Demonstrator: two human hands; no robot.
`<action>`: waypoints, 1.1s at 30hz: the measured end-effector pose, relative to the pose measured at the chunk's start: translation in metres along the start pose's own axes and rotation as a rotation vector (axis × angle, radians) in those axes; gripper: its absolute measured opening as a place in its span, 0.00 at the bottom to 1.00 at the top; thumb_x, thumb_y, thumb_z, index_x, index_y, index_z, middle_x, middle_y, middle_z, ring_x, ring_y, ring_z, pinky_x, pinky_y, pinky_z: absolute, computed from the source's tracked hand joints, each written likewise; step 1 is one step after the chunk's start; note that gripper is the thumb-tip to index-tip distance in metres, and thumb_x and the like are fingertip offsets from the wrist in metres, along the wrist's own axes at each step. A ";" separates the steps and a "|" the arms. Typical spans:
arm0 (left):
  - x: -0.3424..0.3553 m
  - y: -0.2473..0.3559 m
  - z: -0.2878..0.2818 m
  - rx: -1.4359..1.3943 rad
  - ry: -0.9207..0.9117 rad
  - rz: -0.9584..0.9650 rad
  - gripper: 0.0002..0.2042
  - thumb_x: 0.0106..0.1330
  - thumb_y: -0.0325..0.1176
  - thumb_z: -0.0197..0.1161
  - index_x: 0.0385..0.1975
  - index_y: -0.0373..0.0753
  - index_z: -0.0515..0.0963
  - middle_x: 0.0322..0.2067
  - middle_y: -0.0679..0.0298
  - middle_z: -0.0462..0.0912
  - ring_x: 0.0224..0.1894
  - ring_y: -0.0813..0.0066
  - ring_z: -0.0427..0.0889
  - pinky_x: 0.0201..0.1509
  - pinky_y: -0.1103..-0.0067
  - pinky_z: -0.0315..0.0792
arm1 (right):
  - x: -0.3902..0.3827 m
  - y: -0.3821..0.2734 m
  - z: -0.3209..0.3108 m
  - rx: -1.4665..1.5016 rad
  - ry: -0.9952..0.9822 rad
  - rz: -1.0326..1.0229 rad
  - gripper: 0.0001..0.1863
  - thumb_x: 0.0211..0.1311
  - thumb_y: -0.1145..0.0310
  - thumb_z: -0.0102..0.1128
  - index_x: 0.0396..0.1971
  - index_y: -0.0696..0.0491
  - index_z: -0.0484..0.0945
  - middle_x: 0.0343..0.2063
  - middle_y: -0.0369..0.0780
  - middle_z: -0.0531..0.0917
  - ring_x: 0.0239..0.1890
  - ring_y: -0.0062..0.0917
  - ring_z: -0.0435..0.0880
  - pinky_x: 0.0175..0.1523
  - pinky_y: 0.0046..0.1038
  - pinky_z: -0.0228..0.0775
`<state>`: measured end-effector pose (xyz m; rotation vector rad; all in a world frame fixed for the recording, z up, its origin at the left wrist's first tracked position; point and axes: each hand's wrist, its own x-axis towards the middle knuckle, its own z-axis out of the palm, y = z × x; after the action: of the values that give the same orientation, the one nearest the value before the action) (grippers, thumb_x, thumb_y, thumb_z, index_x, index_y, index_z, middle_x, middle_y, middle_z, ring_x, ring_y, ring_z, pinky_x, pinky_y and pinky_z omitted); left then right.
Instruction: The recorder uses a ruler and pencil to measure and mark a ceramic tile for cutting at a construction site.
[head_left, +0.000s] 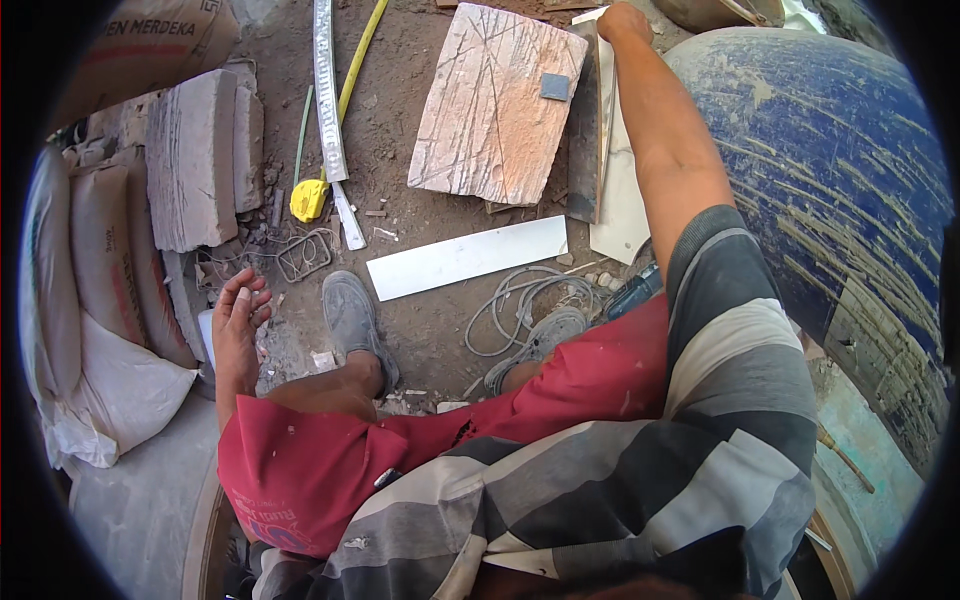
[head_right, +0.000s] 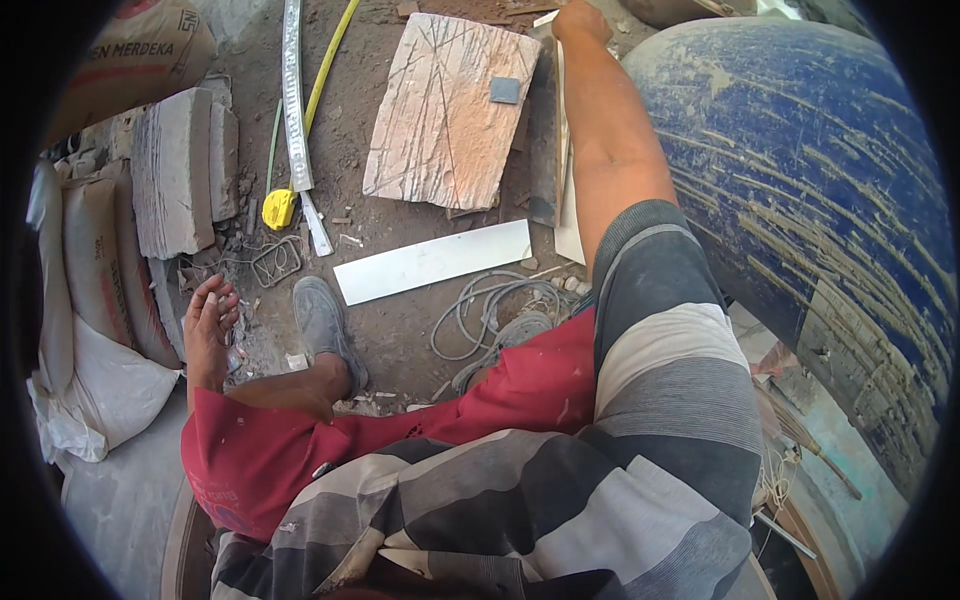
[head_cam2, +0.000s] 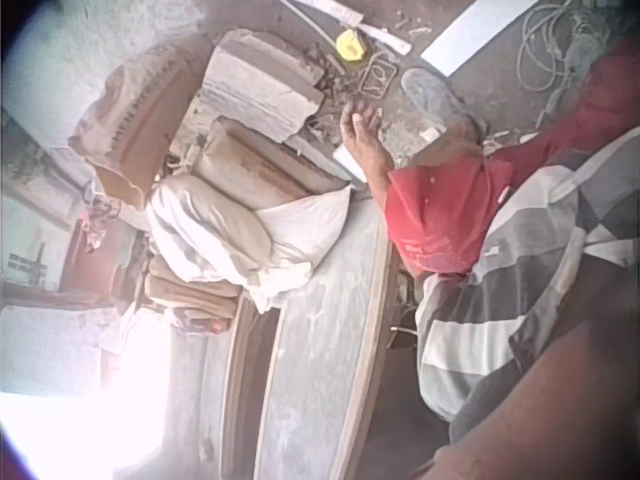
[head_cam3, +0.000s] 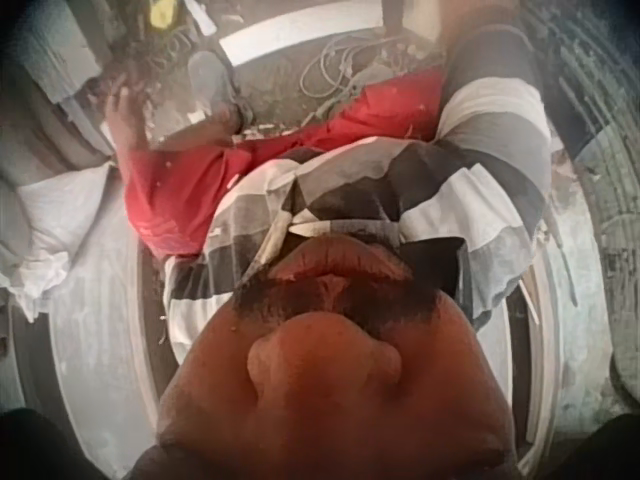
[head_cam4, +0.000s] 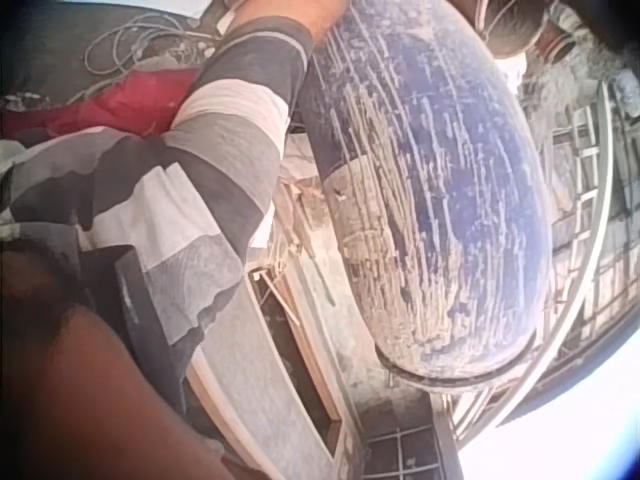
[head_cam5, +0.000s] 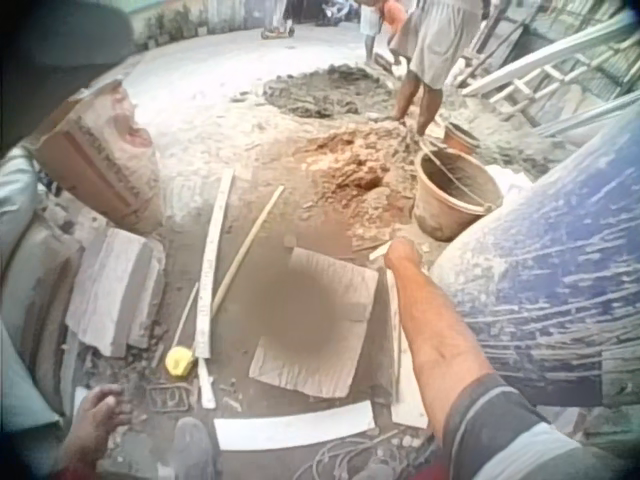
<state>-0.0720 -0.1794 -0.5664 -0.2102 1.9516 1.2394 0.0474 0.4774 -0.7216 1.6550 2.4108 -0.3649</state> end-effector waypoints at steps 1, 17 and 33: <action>0.006 -0.002 0.007 -0.021 -0.022 0.000 0.17 0.74 0.37 0.53 0.58 0.39 0.71 0.51 0.64 0.78 0.48 0.78 0.78 0.50 0.81 0.72 | 0.016 0.020 -0.008 -0.023 0.018 0.006 0.17 0.59 0.72 0.54 0.47 0.57 0.83 0.52 0.51 0.81 0.56 0.43 0.80 0.58 0.40 0.73; 0.065 0.033 0.104 -0.137 -0.326 0.056 0.17 0.76 0.39 0.52 0.58 0.38 0.71 0.51 0.62 0.79 0.47 0.81 0.79 0.50 0.82 0.73 | -0.061 0.072 -0.171 0.357 0.350 -0.310 0.16 0.58 0.70 0.60 0.45 0.61 0.81 0.40 0.50 0.86 0.45 0.37 0.85 0.52 0.36 0.73; 0.063 0.055 0.129 -0.098 -0.465 0.105 0.18 0.75 0.38 0.52 0.59 0.36 0.70 0.50 0.63 0.78 0.48 0.81 0.79 0.51 0.82 0.72 | -0.096 0.075 -0.160 1.271 -0.214 -0.151 0.14 0.70 0.74 0.49 0.52 0.60 0.76 0.43 0.44 0.85 0.40 0.29 0.86 0.44 0.31 0.81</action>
<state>-0.0738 -0.0290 -0.5986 0.1254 1.5178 1.3163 0.1479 0.4678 -0.5479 1.5446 2.1576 -2.2898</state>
